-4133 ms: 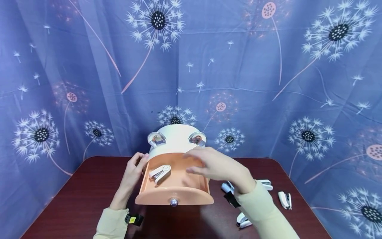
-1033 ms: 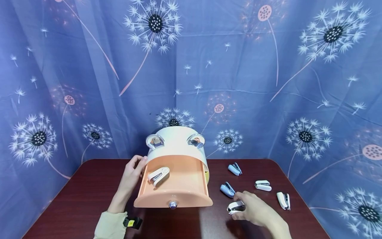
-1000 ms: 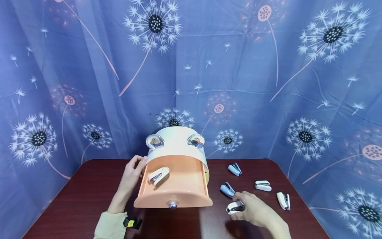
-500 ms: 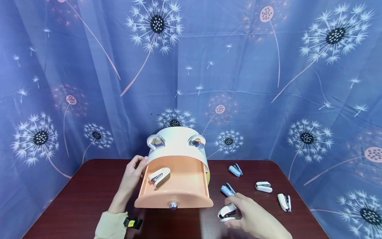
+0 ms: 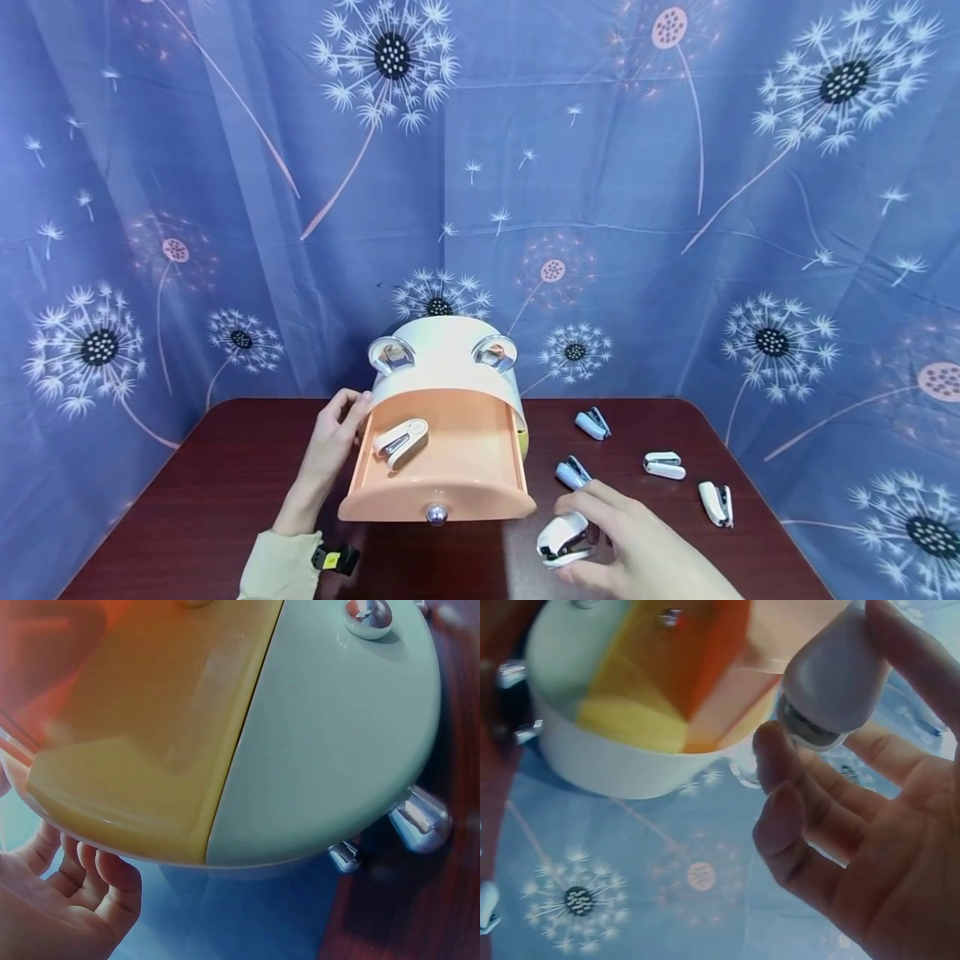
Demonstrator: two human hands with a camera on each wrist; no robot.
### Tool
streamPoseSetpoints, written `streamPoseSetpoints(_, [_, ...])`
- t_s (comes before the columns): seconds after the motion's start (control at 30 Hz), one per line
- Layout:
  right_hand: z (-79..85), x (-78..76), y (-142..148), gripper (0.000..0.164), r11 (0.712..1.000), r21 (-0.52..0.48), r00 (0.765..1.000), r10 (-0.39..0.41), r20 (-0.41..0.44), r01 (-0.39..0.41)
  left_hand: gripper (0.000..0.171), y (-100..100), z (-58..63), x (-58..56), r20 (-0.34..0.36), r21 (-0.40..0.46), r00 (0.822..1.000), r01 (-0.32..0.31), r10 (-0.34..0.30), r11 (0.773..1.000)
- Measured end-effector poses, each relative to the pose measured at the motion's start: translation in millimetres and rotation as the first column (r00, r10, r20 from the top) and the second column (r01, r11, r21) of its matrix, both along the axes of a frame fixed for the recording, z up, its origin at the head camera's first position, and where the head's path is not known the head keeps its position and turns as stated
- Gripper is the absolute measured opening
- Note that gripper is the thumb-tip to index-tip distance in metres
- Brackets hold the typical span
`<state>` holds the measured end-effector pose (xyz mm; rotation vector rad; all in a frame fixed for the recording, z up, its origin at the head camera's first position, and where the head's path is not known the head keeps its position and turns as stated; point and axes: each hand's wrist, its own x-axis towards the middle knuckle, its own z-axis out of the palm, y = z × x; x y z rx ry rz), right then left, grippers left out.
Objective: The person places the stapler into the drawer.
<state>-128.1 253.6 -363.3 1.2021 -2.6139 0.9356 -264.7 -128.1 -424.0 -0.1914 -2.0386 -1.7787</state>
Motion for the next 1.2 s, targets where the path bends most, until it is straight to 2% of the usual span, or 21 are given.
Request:
streamPoseSetpoints(0.17, [13.0,-2.7,-8.4,0.045,0.996,-0.078,0.992,0.032,-0.121,-0.042,0.026,2.0,-1.0,-0.2,0.007,0.001,1.0,-0.003,0.003,1.0])
streamPoseSetpoints(0.27, [22.9,-7.8,-14.0,0.048,0.995,-0.091,0.982,0.013,-0.189,-0.031,0.025,2.5,-1.6,0.3,0.006,0.0,1.0,-0.005,0.005,1.0])
streamPoseSetpoints(0.4, [38.8,-21.2,-22.3,0.052,0.996,-0.09,0.957,0.001,-0.29,-0.028,0.025,1.9,-2.0,-0.3,-0.008,0.0,1.0,-0.006,0.006,1.0])
streamPoseSetpoints(0.5, [49.0,-35.4,-30.5,0.053,0.994,-0.094,0.941,0.02,-0.338,-0.055,0.025,0.9,-1.2,-0.5,-0.017,0.005,1.0,-0.004,0.004,1.0])
streamPoseSetpoints(0.63, [58.7,-51.2,-41.9,0.047,0.995,-0.076,0.959,0.043,-0.28,-0.066,0.026,-0.1,0.1,-0.1,-0.017,0.004,1.0,-0.002,0.002,1.0])
streamPoseSetpoints(0.8, [64.2,-68.3,-57.6,0.037,1.0,0.005,0.981,0.009,-0.194,-0.008,0.026,-0.3,0.2,0.5,-0.015,0.007,1.0,0.01,-0.01,1.0])
streamPoseSetpoints(0.9, [64.8,-78.1,-67.2,0.035,0.997,0.072,0.986,0.004,-0.164,0.008,0.025,-0.2,-0.5,0.1,-0.015,0.014,1.0,0.016,-0.016,1.0])
streamPoseSetpoints(1.07, [63.7,-89.2,-82.2,0.038,0.986,0.167,0.994,0.029,-0.104,-0.012,0.024,-0.1,-0.6,-0.2,-0.019,0.02,1.0,0.013,-0.012,1.0])
streamPoseSetpoints(1.2, [59.8,-96.2,-94.2,0.037,0.974,0.221,0.991,0.069,-0.117,-0.042,0.022,0.3,0.5,0.6,-0.022,0.018,1.0,0.009,-0.009,1.0])
